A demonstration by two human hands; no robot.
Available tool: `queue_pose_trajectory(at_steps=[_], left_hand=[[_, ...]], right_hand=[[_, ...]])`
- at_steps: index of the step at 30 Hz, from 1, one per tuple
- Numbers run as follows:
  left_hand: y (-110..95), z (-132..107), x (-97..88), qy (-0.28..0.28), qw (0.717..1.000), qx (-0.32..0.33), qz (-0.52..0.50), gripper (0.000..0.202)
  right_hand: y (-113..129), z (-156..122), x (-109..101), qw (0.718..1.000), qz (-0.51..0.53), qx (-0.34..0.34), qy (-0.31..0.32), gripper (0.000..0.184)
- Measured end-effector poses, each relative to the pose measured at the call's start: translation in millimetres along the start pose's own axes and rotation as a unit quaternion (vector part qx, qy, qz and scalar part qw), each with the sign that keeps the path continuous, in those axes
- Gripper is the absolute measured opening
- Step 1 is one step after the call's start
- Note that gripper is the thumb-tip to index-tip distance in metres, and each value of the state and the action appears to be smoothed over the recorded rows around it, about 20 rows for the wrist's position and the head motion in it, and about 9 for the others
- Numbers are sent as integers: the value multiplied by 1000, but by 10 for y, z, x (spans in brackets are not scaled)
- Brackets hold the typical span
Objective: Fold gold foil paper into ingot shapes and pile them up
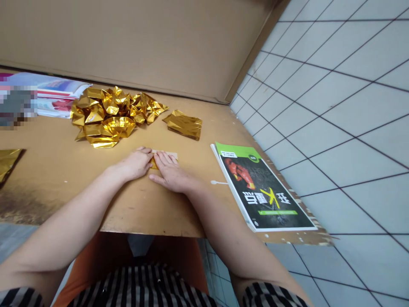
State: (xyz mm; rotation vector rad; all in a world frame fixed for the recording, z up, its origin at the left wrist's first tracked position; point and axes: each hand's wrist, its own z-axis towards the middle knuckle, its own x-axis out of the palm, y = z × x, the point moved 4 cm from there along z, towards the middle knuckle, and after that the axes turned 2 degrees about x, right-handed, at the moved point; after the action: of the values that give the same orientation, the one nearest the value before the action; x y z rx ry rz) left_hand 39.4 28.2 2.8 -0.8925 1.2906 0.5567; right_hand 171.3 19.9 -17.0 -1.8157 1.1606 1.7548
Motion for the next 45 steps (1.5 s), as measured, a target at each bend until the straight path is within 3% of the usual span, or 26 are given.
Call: queue_pose_trajectory(at_steps=[4,10,30,45], left_hand=[[-3,-3,132,13,1000,-19,2,58],[-7,-29,254,95,994,-47,-5,83],[38,-48,305,52,997,-49,20,82],[-53,-131,215,46,993,-105,23,92]], right_hand=[[-43,0,3,1000,-5,-17,-13,93],[-58,-19,-44,1000,3,-4,-6,104],[-189,-50,-132,999,18,40,-13,100],[-169,-58,-158,998,18,58,-14,95]])
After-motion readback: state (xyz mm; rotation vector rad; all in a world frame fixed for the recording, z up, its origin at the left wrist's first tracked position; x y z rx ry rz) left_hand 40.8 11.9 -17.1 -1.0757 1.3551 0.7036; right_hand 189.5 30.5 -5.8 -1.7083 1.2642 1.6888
